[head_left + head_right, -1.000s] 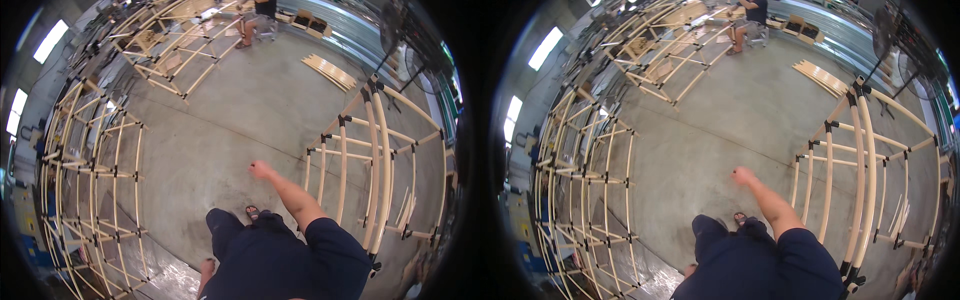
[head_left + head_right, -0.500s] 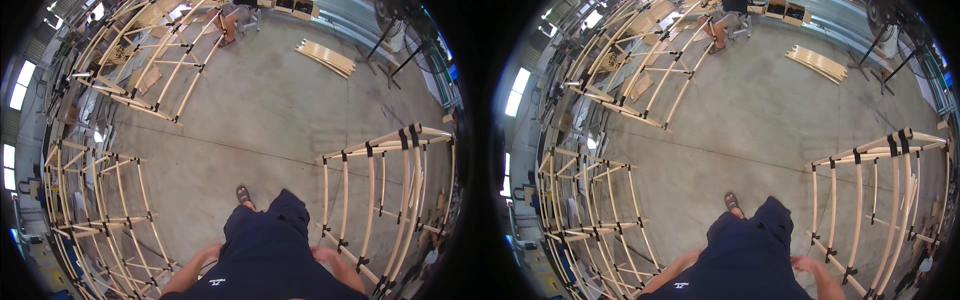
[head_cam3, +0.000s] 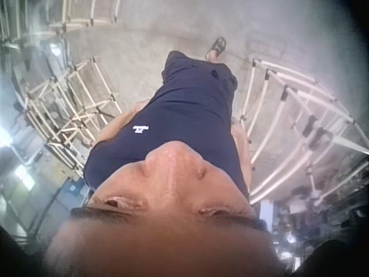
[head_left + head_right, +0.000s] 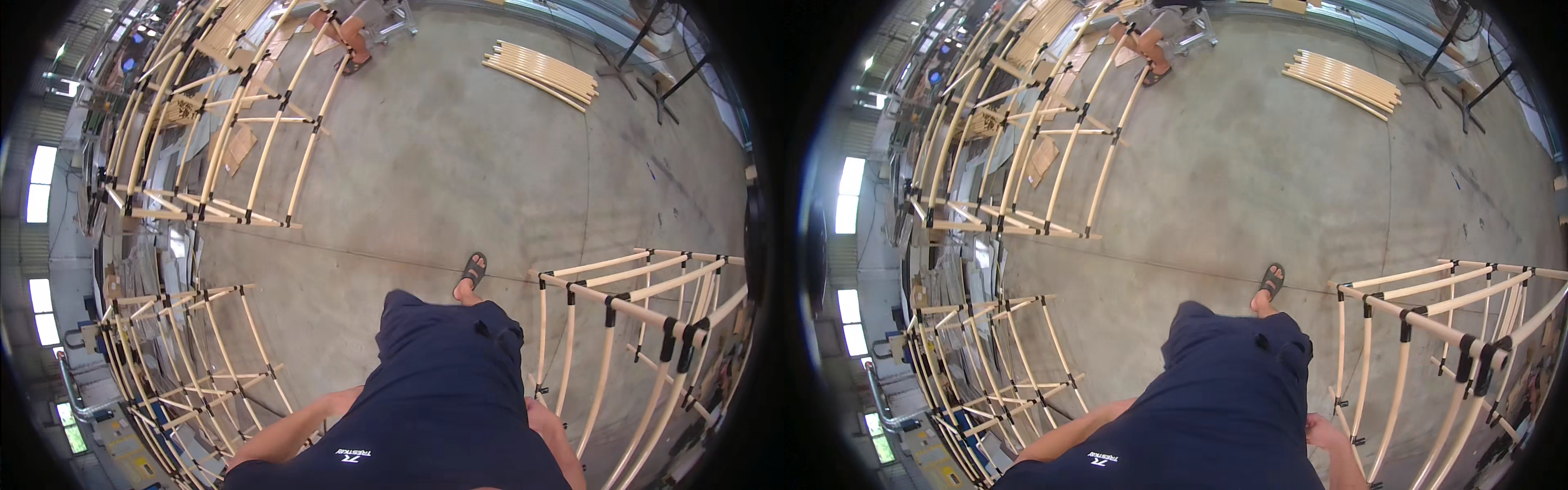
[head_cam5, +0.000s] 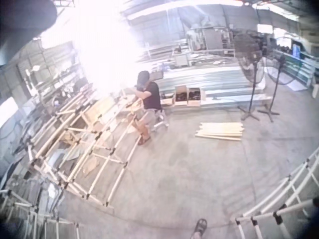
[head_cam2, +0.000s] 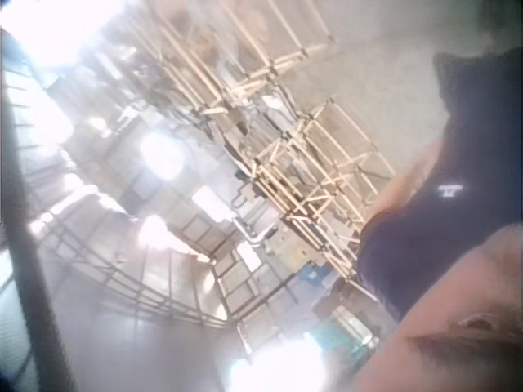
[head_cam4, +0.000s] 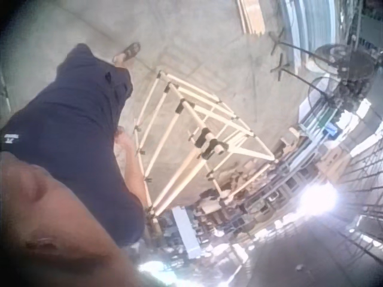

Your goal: The person assembles a modular frame structure by attaching plastic connectors to poles. They pick up black plastic clamps and slide them onto the ends of beige poles, then tighten them by hand or using a small bolt.

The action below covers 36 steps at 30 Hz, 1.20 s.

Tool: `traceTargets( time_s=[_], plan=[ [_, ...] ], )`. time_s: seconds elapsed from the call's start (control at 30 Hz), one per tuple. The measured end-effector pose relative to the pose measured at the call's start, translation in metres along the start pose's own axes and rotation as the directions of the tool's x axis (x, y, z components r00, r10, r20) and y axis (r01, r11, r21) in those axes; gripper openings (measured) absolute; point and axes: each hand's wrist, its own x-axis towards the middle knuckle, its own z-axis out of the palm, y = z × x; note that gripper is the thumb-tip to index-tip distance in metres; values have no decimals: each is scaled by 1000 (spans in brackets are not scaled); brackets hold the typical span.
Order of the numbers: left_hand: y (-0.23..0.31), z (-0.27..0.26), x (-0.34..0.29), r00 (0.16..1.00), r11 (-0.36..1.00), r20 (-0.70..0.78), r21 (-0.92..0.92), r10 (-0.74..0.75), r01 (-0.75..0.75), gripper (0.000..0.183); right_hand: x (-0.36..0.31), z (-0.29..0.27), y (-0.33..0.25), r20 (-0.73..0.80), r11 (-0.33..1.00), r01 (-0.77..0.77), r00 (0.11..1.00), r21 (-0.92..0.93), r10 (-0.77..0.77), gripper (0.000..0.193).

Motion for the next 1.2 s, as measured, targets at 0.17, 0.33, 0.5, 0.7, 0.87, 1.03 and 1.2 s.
traceTargets(
  time_s=[0.17, 0.33, 0.5, 0.7, 0.87, 1.03, 1.2],
  plan=[
    [116, -82, 46, 855, 854, 85, 157, -512, 496, 39, 38, -88, -35, 176, 854, 110, 984, -509, -23, 26],
    [207, -195, 148, 846, 961, -492, -267, -205, 78, 29, 107, -157, -159, -514, 841, -107, 830, -530, -218, 27],
    [253, -281, 304, 750, 982, -661, 148, 8, 120, 26, 180, -213, -251, -534, 987, 111, 831, -115, -155, 29],
    [272, -326, 489, 859, 678, -512, 636, 11, 369, 26, 364, -305, -298, -598, 984, 101, 783, -149, -171, 30],
    [197, -332, 555, 854, 635, -508, 697, 110, 332, 19, 616, -381, -298, -561, 962, -28, 817, -273, -135, 29],
    [173, -332, 578, 787, 502, -455, 837, 416, 218, 18, 837, -418, -258, -537, 823, -95, 799, -560, -272, 26],
    [178, -337, 582, 766, 513, -531, 799, 361, 312, 22, 960, -419, -236, -515, 749, -159, 814, -644, -269, 20]
  ],
)
